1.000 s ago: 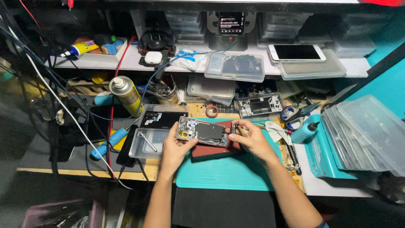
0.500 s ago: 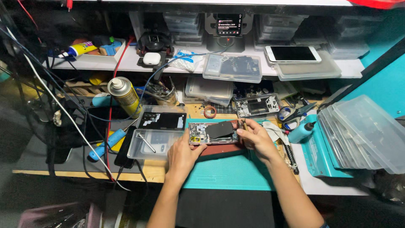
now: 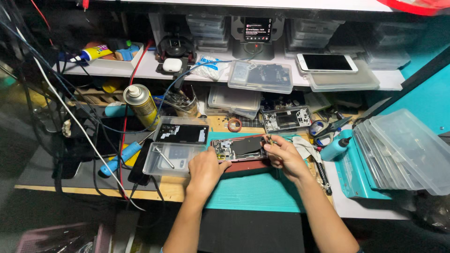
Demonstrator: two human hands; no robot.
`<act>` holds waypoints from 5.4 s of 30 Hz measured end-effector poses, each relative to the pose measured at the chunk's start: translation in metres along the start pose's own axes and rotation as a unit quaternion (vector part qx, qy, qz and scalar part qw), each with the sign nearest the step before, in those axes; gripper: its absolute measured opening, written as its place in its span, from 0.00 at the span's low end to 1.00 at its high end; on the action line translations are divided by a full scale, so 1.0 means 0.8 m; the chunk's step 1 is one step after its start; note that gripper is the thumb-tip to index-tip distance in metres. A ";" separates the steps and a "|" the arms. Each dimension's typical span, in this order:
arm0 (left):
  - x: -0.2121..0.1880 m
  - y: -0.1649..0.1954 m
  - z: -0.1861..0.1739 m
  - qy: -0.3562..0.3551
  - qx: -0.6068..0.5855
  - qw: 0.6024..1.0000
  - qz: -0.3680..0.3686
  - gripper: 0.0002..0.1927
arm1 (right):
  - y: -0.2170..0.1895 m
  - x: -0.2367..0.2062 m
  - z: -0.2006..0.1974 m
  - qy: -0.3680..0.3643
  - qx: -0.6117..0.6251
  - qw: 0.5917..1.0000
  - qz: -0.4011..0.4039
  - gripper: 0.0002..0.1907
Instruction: The person repairs a disassembled smartphone at a workbench. They use a screwdriver to remove and tighten screws on the phone chassis, lift and reposition the phone body, handle small components, and work on the device placed on a repair mat.
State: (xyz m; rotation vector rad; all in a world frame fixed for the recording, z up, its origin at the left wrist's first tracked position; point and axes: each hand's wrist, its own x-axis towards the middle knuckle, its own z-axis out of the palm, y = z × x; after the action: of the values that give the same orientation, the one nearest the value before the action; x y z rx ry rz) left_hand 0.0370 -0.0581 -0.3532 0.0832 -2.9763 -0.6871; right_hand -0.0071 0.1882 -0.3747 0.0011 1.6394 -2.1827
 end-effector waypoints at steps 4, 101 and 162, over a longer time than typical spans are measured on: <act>-0.002 0.002 0.000 0.009 0.002 1.000 0.006 0.29 | -0.001 -0.003 0.000 -0.005 -0.003 1.000 0.001 0.16; 0.042 0.104 0.040 -0.066 -0.691 0.713 0.099 0.06 | -0.011 -0.008 -0.016 0.036 -0.128 0.977 -0.170 0.06; 0.042 0.078 0.052 -0.041 -0.623 0.776 0.090 0.07 | 0.001 0.012 -0.023 0.106 -0.091 0.978 -0.156 0.09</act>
State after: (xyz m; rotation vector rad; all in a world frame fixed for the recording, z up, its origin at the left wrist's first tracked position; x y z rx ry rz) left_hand -0.0021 0.0136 -0.3608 -0.3145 -1.9079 -2.3983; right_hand -0.0202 0.2019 -0.3838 -0.0830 2.0770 -2.3137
